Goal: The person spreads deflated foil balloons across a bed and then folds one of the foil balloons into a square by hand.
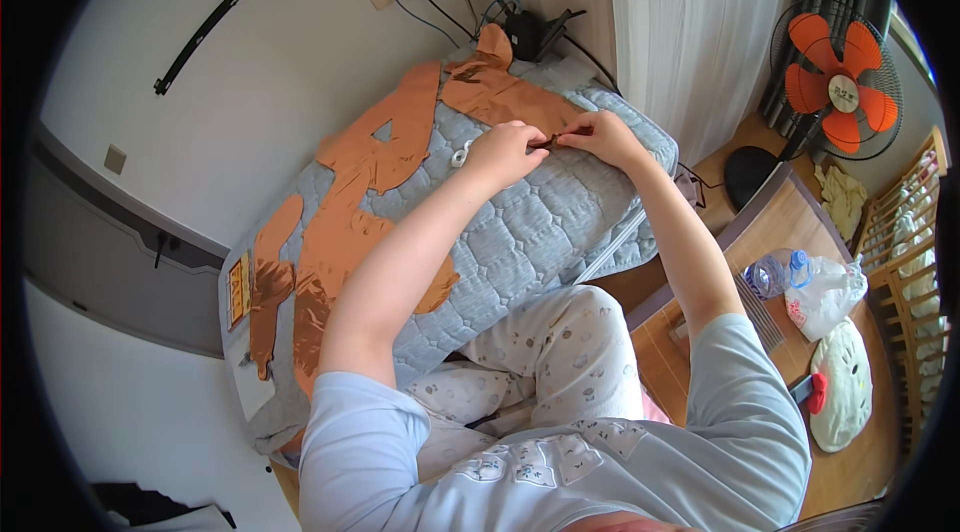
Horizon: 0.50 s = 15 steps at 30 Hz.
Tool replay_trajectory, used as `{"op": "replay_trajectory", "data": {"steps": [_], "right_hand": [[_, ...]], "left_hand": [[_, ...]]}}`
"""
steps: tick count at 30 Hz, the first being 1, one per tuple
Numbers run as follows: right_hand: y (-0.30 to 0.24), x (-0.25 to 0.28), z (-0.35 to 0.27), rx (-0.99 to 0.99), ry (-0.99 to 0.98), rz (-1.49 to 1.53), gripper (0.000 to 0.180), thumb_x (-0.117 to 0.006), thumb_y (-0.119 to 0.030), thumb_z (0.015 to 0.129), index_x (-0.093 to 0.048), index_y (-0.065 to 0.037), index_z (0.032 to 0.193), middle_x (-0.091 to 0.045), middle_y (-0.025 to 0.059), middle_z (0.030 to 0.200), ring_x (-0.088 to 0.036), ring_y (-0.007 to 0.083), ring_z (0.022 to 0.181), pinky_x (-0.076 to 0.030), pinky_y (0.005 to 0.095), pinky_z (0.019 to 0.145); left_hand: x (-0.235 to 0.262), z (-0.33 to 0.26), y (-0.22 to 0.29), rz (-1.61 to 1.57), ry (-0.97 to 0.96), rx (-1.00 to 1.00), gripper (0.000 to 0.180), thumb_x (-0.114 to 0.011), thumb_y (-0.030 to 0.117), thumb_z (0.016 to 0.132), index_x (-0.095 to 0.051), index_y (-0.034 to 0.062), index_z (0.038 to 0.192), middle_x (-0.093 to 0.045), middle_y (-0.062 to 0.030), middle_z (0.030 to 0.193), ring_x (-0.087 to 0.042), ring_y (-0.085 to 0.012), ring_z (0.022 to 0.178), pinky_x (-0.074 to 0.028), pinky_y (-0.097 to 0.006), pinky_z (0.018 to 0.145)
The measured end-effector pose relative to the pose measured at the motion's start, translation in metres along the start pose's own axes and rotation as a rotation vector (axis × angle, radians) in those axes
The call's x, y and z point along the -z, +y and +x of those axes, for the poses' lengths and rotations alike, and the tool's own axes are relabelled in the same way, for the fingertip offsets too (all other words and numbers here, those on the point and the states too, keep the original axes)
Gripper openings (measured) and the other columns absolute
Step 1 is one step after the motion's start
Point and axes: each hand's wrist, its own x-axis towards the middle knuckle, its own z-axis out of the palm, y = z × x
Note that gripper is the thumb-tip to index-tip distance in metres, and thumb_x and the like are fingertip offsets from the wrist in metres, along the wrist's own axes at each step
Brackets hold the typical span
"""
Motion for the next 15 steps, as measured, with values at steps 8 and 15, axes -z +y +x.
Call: {"op": "replay_trajectory", "data": {"steps": [8,15], "right_hand": [[0.009,-0.003,0.003,-0.009,0.004,0.093,0.025,-0.076,-0.025,0.089,-0.079,-0.003,0.099,-0.076,0.0118,0.085,-0.070,0.0189,0.076,-0.054,0.0326,0.072],[0.005,0.000,0.002,-0.023,0.003,0.079,0.023,-0.075,-0.022,0.089,-0.076,-0.001,0.098,-0.075,0.0105,0.085,-0.069,0.0168,0.076,-0.053,0.0309,0.072]], "left_hand": [[-0.026,0.021,-0.017,0.020,0.039,-0.096,0.034,-0.076,0.029,0.087,-0.072,0.0053,0.111,-0.072,-0.0100,0.111,-0.069,-0.0287,0.101,-0.055,-0.039,0.087],[-0.024,0.017,-0.020,0.024,0.177,-0.284,0.031,-0.081,0.031,0.083,-0.072,0.0111,0.106,-0.065,-0.0055,0.101,-0.063,-0.0279,0.101,-0.050,-0.041,0.089]]}}
